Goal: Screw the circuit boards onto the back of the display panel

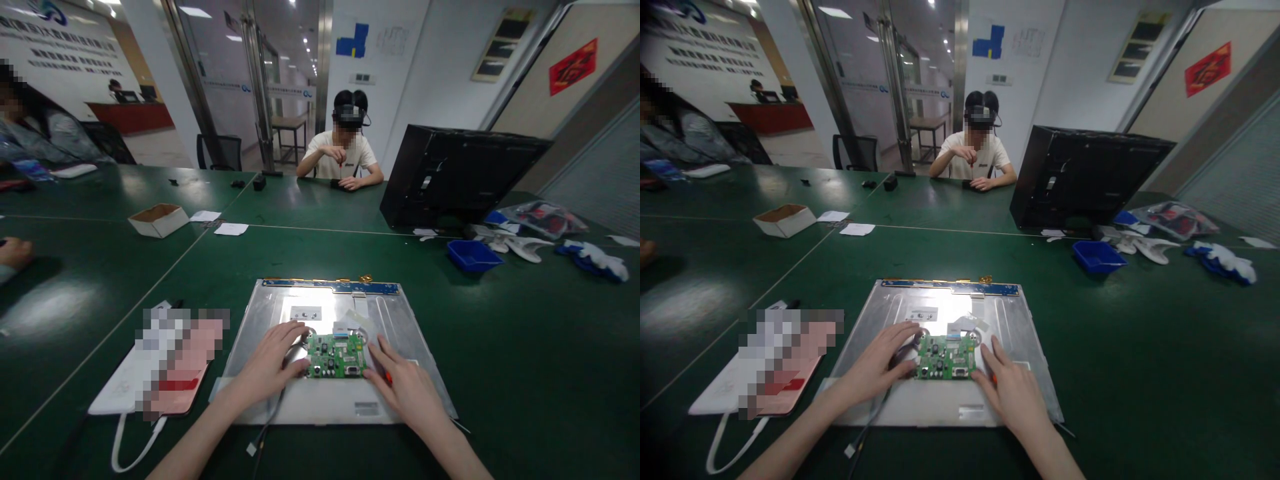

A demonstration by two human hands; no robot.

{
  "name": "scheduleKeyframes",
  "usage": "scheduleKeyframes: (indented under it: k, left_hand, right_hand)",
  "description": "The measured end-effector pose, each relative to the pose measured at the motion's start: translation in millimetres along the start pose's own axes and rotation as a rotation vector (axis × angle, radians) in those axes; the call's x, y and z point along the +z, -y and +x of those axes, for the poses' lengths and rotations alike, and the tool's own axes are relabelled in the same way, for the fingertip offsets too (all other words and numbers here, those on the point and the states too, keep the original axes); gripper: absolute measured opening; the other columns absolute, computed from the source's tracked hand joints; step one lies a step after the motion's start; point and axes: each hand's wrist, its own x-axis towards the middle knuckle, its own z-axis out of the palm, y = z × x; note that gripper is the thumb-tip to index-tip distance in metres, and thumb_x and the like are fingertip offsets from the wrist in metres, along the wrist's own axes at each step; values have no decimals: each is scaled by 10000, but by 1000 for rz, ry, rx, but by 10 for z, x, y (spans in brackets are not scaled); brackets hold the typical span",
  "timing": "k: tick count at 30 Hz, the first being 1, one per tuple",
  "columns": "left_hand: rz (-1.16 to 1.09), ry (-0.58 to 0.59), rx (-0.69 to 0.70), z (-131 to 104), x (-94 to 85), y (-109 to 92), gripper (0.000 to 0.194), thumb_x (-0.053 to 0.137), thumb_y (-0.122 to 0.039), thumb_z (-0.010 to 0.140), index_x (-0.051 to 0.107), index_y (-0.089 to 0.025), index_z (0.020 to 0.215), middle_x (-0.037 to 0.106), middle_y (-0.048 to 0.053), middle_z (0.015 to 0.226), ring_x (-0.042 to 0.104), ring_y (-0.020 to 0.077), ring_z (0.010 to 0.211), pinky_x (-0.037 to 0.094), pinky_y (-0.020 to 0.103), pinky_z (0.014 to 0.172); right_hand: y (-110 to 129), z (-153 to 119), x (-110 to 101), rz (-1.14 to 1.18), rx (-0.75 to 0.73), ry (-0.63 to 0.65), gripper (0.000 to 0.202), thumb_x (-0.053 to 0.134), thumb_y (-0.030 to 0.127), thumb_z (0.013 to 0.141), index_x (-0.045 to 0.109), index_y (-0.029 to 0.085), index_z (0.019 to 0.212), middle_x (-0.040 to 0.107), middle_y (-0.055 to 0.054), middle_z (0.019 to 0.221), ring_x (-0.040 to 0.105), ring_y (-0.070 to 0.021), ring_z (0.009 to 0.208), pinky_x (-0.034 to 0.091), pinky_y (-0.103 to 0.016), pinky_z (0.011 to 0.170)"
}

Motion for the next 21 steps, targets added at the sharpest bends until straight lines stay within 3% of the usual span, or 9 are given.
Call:
scheduleKeyframes:
  k: [5, 10, 15, 21]
  left_hand:
    - [-54, -121, -29, 146, -54, 39, 277, 393, -274, 963, 502, -218, 1211, 572, 75, 1193, 531, 224, 1111, 445, 389, 944]
    - [70, -167, -14, 421, -71, 129, 281, 453, -160, 903, 531, -187, 1171, 588, 94, 1116, 545, 243, 1035, 442, 392, 895]
    - [131, -146, 43, 581, 21, 218, 235, 541, -177, 865, 598, -204, 1092, 590, 75, 1064, 538, 235, 980, 432, 368, 854]
    - [150, -193, 45, 585, 123, 258, 237, 520, -209, 897, 612, -235, 1113, 563, 70, 1130, 507, 241, 1021, 401, 388, 863]
  right_hand:
    - [-11, 0, -8, -7, -14, -23, 569, 295, 548, 920, 471, 245, 1368, 352, -90, 1477, 647, -308, 990, 534, -487, 783]
    - [-98, -10, -8, -75, 34, -73, 539, 298, 474, 940, 401, 235, 1412, 344, -89, 1484, 672, -273, 931, 550, -444, 743]
    - [-159, -13, 68, -154, 72, -121, 545, 266, 469, 947, 377, 232, 1425, 351, -121, 1477, 689, -265, 863, 563, -406, 630]
    - [-159, 26, 125, -240, 69, -133, 539, 217, 471, 958, 428, 239, 1396, 376, -114, 1464, 696, -200, 713, 558, -351, 565]
